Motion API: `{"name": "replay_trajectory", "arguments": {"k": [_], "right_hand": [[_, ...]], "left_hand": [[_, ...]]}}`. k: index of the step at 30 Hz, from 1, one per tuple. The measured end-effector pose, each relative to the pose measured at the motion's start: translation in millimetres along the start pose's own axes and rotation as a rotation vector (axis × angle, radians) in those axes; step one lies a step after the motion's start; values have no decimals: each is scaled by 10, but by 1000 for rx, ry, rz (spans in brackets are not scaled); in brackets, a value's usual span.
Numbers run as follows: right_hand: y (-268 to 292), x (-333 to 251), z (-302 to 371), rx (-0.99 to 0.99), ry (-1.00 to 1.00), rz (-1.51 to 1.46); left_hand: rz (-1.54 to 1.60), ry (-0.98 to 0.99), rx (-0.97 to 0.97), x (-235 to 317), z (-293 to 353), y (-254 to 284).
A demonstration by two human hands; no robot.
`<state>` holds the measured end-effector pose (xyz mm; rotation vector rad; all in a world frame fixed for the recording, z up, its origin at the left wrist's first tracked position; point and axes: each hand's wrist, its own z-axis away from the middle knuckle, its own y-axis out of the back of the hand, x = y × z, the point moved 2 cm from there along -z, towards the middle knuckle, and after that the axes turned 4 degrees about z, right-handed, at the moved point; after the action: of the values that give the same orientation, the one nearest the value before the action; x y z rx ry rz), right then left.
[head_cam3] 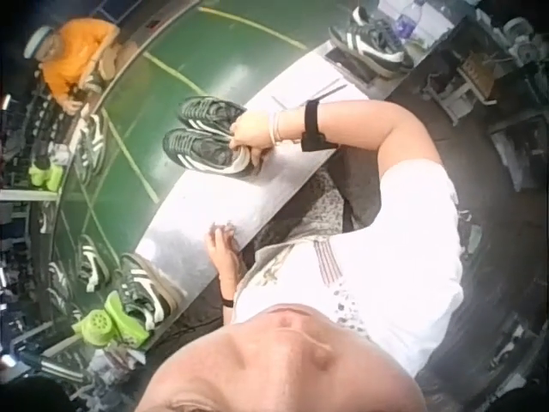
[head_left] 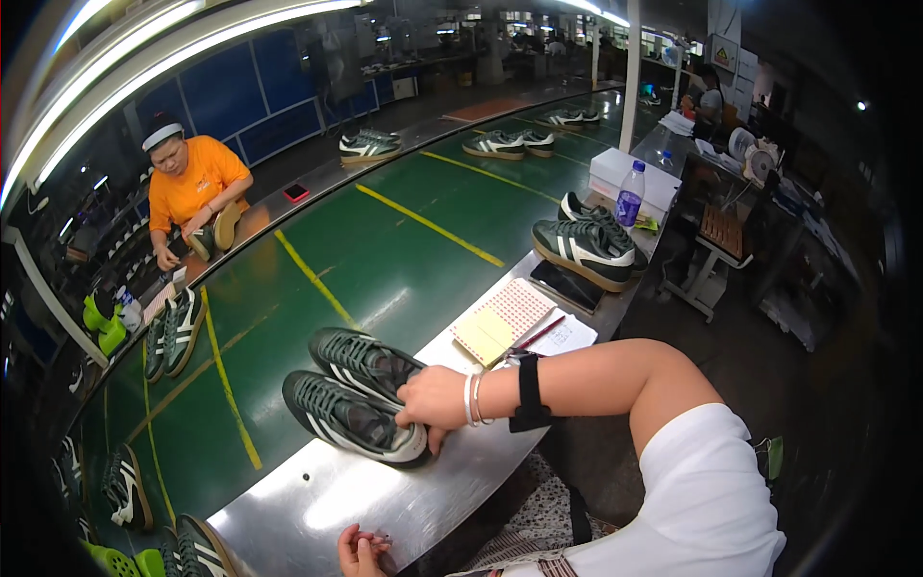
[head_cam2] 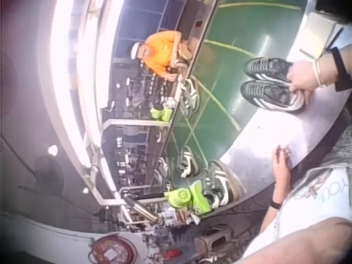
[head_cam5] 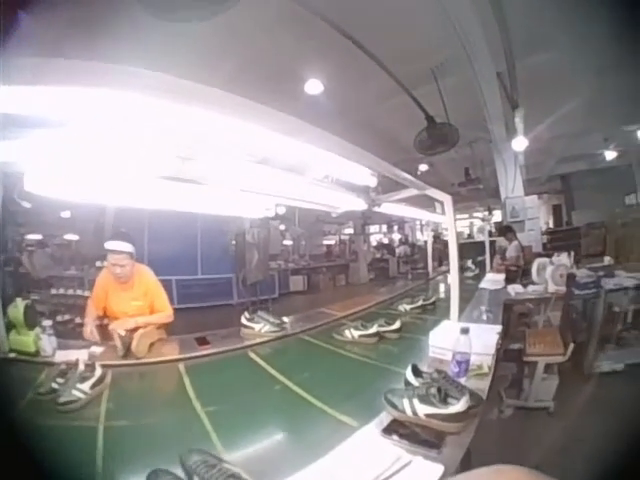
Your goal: Inspecting, cleaning, and organizing green sneakers in a manufacturing facility.
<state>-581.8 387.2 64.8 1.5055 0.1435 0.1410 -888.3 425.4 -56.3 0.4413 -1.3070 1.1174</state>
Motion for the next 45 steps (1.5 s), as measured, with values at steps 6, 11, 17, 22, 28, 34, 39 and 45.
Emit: {"name": "replay_trajectory", "arguments": {"k": [6,11,17,22,28,34,39,45], "right_hand": [[741,1747,248,521,-724,398],[926,1651,1436,739,-823,476],[328,690,3546,397,-1333,292],[-251,-695,5653,397,-2009,240],[-383,-2761,7584,329,-2818,536],[-242,-4352,8484,214,-3233,948],[-218,-5090,8865,281,-3450,870],[26,-5519,9080,157,-3552,715]], "left_hand": [[-82,120,-253,-63,115,13],[-229,256,-720,-60,111,-384],[-297,364,-954,-102,-240,-715],[-345,433,-1027,-20,-456,-1078],[-319,453,-984,51,-684,-1611],[-258,432,-878,239,-1047,-2237],[-176,415,-771,253,-1261,-2773],[-76,410,-624,174,-1487,-3244]]}}
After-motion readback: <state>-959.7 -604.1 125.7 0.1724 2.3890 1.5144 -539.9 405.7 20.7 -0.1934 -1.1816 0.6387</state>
